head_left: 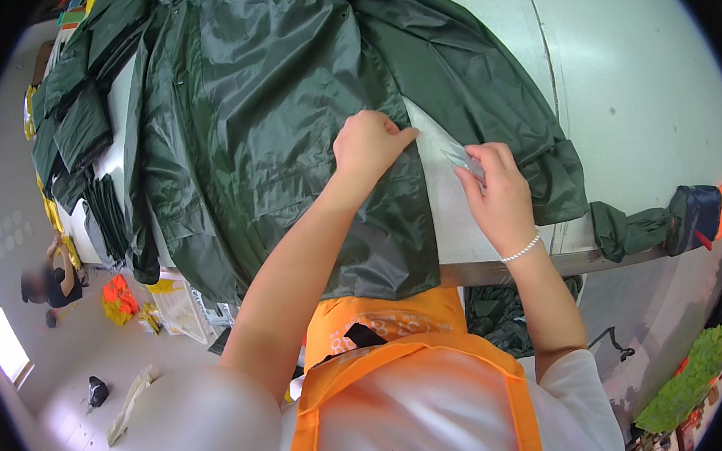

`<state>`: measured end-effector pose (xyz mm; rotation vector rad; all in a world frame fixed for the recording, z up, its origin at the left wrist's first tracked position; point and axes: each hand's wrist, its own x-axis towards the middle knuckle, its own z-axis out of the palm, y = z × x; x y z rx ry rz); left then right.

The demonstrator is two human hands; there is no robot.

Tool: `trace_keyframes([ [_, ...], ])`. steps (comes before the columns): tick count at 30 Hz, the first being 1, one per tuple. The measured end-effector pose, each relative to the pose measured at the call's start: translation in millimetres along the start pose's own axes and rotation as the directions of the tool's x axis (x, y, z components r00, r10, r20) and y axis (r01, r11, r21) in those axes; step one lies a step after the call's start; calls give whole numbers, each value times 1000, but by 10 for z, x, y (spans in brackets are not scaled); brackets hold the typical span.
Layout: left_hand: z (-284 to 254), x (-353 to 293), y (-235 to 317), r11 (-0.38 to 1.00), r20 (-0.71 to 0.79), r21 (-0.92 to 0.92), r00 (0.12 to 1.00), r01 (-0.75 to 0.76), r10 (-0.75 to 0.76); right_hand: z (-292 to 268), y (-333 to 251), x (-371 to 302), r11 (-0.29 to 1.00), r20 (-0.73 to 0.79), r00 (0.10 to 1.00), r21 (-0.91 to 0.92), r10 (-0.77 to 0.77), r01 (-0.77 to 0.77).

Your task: The person folds a green jacket on a white table. They smooth the fabric, fold the sleeves inward, fold the jacket in half, and then fold it again into a compact rectangle. The folded jacket is placed on a stack of similar jackets.

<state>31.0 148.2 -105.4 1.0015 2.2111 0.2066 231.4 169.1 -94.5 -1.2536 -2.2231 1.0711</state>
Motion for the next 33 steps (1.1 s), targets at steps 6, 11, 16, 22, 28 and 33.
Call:
trace_keyframes([
  [6,108,137,-320,911,103,-413,993,-5,52,211,-8,100,982,13,995,-161,-100,101],
  [11,36,199,-310,875,219,-471,976,116,-12,444,64,166,965,-22,977,-160,-213,207],
  [16,39,205,-305,852,239,-507,971,133,-10,512,127,235,953,-17,967,-173,-255,248],
  [22,61,214,-330,857,242,-499,970,131,-8,508,133,295,952,3,966,-169,-260,257],
  [28,84,216,-333,852,219,-510,976,117,-3,492,129,308,945,33,962,-180,-272,273],
  [33,79,219,-344,866,231,-487,973,109,7,490,115,320,948,35,965,-181,-259,261],
])
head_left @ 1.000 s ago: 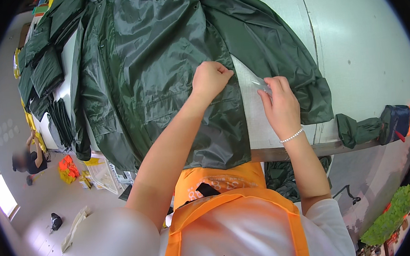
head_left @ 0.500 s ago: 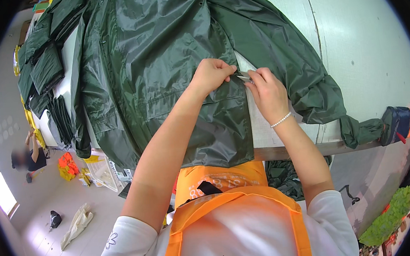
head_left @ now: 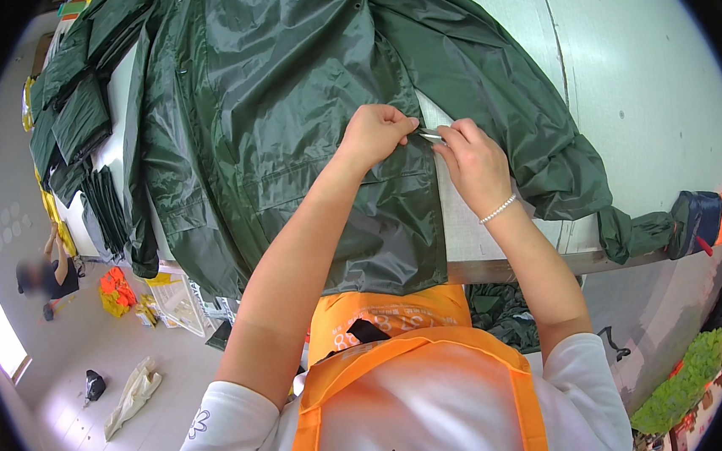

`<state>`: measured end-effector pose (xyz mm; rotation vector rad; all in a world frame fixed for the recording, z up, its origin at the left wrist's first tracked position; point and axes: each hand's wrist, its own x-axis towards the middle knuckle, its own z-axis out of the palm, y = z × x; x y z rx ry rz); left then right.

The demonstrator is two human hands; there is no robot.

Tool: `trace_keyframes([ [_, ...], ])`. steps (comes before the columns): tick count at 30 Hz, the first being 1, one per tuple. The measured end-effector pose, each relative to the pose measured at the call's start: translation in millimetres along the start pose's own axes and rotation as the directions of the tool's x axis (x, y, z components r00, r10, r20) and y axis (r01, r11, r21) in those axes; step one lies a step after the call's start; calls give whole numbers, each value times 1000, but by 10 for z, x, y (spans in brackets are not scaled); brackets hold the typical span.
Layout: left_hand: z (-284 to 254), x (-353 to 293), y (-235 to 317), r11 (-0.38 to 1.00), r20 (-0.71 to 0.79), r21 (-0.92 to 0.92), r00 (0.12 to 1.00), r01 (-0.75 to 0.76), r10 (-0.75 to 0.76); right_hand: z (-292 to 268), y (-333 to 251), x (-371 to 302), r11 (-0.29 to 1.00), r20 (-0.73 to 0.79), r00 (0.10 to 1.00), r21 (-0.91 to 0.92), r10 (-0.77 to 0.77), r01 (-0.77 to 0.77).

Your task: The person folds a green jacket on a white table. They smooth the fabric, fold the sleeves inward, fold the jacket in half, and then fold it again into a compact rectangle. The folded jacket is placed on a stack of similar jackets.

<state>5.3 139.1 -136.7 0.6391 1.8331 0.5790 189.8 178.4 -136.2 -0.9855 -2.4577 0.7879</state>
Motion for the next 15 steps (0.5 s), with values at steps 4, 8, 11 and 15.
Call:
trace_keyframes([
  [4,-3,-12,11,1000,6,2,1000,-2,2,10,19,22,997,37,998,52,56,-58],
  [8,1,-6,-2,1000,-21,5,1000,-10,10,19,40,16,1000,42,999,11,11,-11],
  [11,29,-43,-28,988,-139,121,984,-92,109,-4,33,-17,999,44,998,32,40,-41],
  [15,114,-200,43,934,-288,317,922,-164,260,-32,41,-68,995,44,997,69,69,-72],
])
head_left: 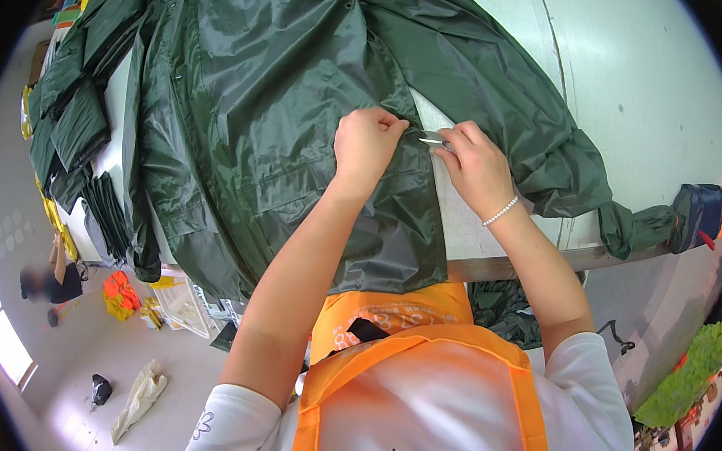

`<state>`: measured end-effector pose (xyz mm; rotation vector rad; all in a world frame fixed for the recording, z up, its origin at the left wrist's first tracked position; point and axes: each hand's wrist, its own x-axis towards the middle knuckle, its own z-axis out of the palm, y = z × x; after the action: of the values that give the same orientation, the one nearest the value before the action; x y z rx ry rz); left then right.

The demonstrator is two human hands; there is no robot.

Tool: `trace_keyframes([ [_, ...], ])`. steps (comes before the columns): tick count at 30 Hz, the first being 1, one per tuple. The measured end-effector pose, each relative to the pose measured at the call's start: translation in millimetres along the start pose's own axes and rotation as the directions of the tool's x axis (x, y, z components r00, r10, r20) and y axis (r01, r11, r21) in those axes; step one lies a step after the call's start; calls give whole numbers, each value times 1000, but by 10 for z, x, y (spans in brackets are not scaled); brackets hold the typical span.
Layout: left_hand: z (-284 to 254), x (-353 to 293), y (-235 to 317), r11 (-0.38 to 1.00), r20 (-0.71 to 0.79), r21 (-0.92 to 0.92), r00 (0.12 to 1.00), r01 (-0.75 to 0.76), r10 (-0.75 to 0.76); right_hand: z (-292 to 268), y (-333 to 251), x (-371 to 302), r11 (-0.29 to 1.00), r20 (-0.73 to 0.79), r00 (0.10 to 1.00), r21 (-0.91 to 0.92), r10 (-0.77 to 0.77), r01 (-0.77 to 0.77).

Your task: The person folds a green jacket on a white table. They smooth the fabric, fold the sleeves inward, fold the jacket in half, and then fold it again into a compact rectangle. The folded jacket is placed on a stack of similar jackets.

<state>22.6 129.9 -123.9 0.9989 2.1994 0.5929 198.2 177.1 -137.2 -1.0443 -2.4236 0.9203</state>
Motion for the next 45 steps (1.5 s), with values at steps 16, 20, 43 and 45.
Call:
trace_keyframes([
  [16,-68,183,-45,908,313,-345,942,236,-125,19,-18,0,999,-16,1000,45,1,0],
  [20,-51,192,-60,848,296,-456,944,271,-143,48,4,20,996,-28,997,-53,-77,76],
  [43,33,-35,-107,840,95,115,847,-530,522,40,6,13,998,17,999,51,35,-35],
  [45,29,-42,-106,836,99,119,844,-536,527,32,9,19,999,10,1000,47,22,-22],
])
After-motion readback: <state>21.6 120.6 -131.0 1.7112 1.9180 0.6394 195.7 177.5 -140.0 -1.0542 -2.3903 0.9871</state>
